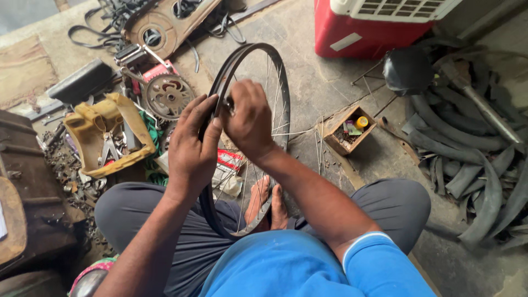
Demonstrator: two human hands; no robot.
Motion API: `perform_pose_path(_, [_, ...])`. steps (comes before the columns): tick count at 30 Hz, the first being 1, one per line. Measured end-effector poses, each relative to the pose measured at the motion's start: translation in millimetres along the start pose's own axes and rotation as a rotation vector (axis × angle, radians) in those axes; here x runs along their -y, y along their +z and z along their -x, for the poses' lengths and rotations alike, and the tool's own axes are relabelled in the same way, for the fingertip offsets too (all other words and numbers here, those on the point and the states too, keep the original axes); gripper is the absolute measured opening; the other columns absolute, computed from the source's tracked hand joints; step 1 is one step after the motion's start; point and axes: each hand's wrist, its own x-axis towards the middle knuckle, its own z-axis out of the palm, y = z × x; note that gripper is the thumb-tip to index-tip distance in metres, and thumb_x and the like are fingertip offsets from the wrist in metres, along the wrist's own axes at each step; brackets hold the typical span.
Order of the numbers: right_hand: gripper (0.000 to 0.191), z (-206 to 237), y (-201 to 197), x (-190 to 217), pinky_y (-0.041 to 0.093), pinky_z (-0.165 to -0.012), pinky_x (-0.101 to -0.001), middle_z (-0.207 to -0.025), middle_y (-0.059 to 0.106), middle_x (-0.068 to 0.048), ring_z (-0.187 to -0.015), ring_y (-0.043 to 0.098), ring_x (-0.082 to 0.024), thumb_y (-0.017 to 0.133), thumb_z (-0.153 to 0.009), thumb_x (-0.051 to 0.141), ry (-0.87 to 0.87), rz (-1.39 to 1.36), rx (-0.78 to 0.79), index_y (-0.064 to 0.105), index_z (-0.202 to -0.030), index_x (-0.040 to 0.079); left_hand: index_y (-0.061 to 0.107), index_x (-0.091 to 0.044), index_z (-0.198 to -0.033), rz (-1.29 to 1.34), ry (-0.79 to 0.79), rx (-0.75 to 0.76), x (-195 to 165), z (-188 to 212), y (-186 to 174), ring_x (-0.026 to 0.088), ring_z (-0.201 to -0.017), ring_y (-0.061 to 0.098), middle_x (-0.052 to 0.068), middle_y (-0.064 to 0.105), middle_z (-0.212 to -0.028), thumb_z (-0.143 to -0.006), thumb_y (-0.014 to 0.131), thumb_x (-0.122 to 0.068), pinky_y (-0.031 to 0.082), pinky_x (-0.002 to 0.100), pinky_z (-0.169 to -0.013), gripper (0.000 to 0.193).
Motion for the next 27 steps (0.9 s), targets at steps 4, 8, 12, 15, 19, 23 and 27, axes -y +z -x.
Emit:
perform_pose_path(4, [0.020, 4, 7, 1, 0.047, -0.082, -0.0480, -0.090, 0.057, -0.012, -0.087, 0.056, -0.033, 0.068, -0.090, 0.022, -0.118, 0.128, -0.070, 0.055, -0.090, 0.006, 0.063, -0.002, -0.137, -0.027, 0.002, 0.002, -3, 0, 2, 0.034, -0.129, 0.063, 0.021, 0.061, -0.141, -0.104, 0.060, -0.019, 0.048, 0.039, -0.109, 0.037])
perform_pose_path(8, [0.026, 8, 8, -1, 0.049, -0.080, -0.0470, -0.091, 0.059, -0.012, -0.086, 0.060, -0.033, 0.070, -0.096, 0.027, -0.128, 0.114, -0.025, 0.054, -0.093, 0.006, 0.062, -0.001, -0.137, -0.015, 0.030, -0.003, 0, 0, -1, 0.032, -0.127, 0.065, 0.020, 0.064, -0.137, -0.105, 0.059, -0.017, 0.049, 0.039, -0.108, 0.036])
perform_pose_path(12, [0.039, 25, 0, 0, 0.057, -0.074, -0.0402, -0.094, 0.064, -0.011, -0.083, 0.070, -0.028, 0.073, -0.096, 0.030, 0.150, -0.310, 0.092, 0.055, -0.117, 0.002, 0.058, -0.002, -0.137, 0.153, -0.101, 0.072, 5, -1, -2, 0.025, -0.118, 0.071, 0.015, 0.071, -0.124, -0.103, 0.057, -0.018, 0.053, 0.035, -0.101, 0.038])
perform_pose_path(15, [0.054, 28, -1, -7, 0.060, -0.078, -0.0385, -0.097, 0.068, -0.010, -0.086, 0.074, -0.025, 0.077, -0.096, 0.030, 0.131, -0.408, 0.068, 0.050, -0.134, 0.003, 0.058, -0.001, -0.137, 0.136, -0.025, 0.049, 9, -3, 1, 0.025, -0.120, 0.070, 0.016, 0.072, -0.124, -0.102, 0.061, -0.015, 0.052, 0.036, -0.102, 0.038])
perform_pose_path(19, [0.047, 28, 0, -16, 0.063, -0.076, -0.0370, -0.106, 0.069, -0.013, -0.086, 0.075, -0.024, 0.077, -0.097, 0.028, 0.046, -0.300, 0.122, 0.053, -0.130, 0.005, 0.055, -0.002, -0.138, 0.220, -0.046, 0.022, 12, -5, 2, 0.025, -0.120, 0.070, 0.015, 0.071, -0.125, -0.100, 0.064, -0.015, 0.053, 0.036, -0.103, 0.041])
perform_pose_path(23, [0.044, 22, 2, -18, 0.057, -0.067, -0.0433, -0.105, 0.066, -0.020, -0.079, 0.069, -0.035, 0.073, -0.098, 0.021, -0.156, -0.011, 0.145, 0.053, -0.131, -0.001, 0.053, -0.006, -0.141, 0.164, -0.096, -0.003, 11, -3, 0, 0.026, -0.121, 0.066, 0.016, 0.068, -0.126, -0.096, 0.066, -0.018, 0.051, 0.038, -0.103, 0.048])
perform_pose_path(27, [0.029, 21, 7, -17, 0.057, -0.073, -0.0422, -0.101, 0.067, -0.017, -0.084, 0.070, -0.034, 0.062, -0.102, 0.014, -0.150, -0.218, 0.079, 0.059, -0.126, 0.000, 0.058, -0.008, -0.142, -0.090, 0.047, -0.040, 11, -4, 3, 0.039, -0.138, 0.046, 0.026, 0.053, -0.145, -0.098, 0.065, -0.020, 0.035, 0.046, -0.115, 0.046])
